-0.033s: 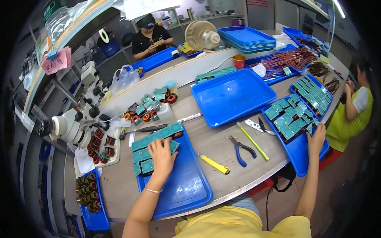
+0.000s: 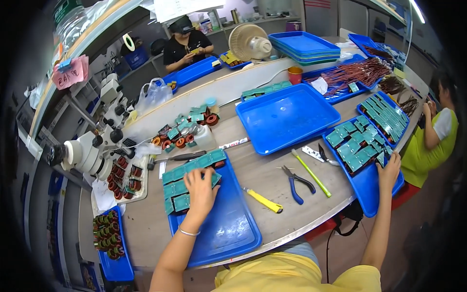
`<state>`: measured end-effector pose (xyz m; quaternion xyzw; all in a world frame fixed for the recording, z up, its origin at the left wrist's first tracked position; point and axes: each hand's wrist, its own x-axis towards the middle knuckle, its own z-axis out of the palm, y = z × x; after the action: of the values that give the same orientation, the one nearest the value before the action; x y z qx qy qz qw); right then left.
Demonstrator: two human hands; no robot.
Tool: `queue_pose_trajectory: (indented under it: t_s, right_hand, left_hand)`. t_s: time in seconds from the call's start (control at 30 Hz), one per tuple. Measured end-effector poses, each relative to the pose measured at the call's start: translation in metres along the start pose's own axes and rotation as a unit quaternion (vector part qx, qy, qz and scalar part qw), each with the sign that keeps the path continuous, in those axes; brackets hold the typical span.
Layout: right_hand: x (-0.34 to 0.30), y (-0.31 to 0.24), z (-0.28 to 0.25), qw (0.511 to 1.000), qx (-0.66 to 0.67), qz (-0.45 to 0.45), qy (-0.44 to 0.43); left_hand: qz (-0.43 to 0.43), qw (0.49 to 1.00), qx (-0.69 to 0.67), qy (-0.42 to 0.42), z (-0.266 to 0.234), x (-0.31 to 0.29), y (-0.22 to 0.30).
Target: Assembling electronic components onto circuit boards and trimming excess leads with wire cutters.
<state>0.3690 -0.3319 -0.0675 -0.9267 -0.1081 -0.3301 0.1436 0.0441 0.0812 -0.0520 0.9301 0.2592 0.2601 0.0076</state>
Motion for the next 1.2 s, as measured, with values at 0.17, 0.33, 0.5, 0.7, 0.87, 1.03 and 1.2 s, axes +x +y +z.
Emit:
queue_pose_trajectory:
  t_s: [0.17,0.33,0.5,0.7,0.87,1.03,1.2]
  right_hand:
    - [-0.009,-0.036,-0.003,0.982,0.153,-0.034,0.109]
    - [-0.062,-0.157,-0.05,0.868,0.486,-0.067,-0.084]
    - [-0.097,-0.263,-0.096,0.619,0.679,-0.059,-0.391]
    - [-0.099,-0.293,-0.13,0.483,0.757,-0.011,-0.44]
    - [-0.108,-0.285,-0.161,0.34,0.813,0.037,-0.471]
    - [-0.114,-0.286,-0.179,0.331,0.822,0.051,-0.46]
    - [-0.118,-0.287,-0.18,0.36,0.802,0.047,-0.474]
  left_hand:
    - [0.007,0.999,-0.032,0.012,0.005,-0.006,-0.007]
    - [0.009,0.993,-0.119,0.004,-0.002,-0.005,-0.005]
    - [-0.051,0.895,-0.44,-0.05,-0.062,0.0,0.024]
    - [0.071,0.839,-0.539,-0.037,-0.119,-0.004,0.053]
    - [0.138,0.788,-0.6,0.001,-0.14,-0.017,0.061]
    - [0.142,0.738,-0.66,0.01,-0.143,-0.025,0.059]
    - [0.107,0.749,-0.654,-0.002,-0.139,-0.03,0.052]
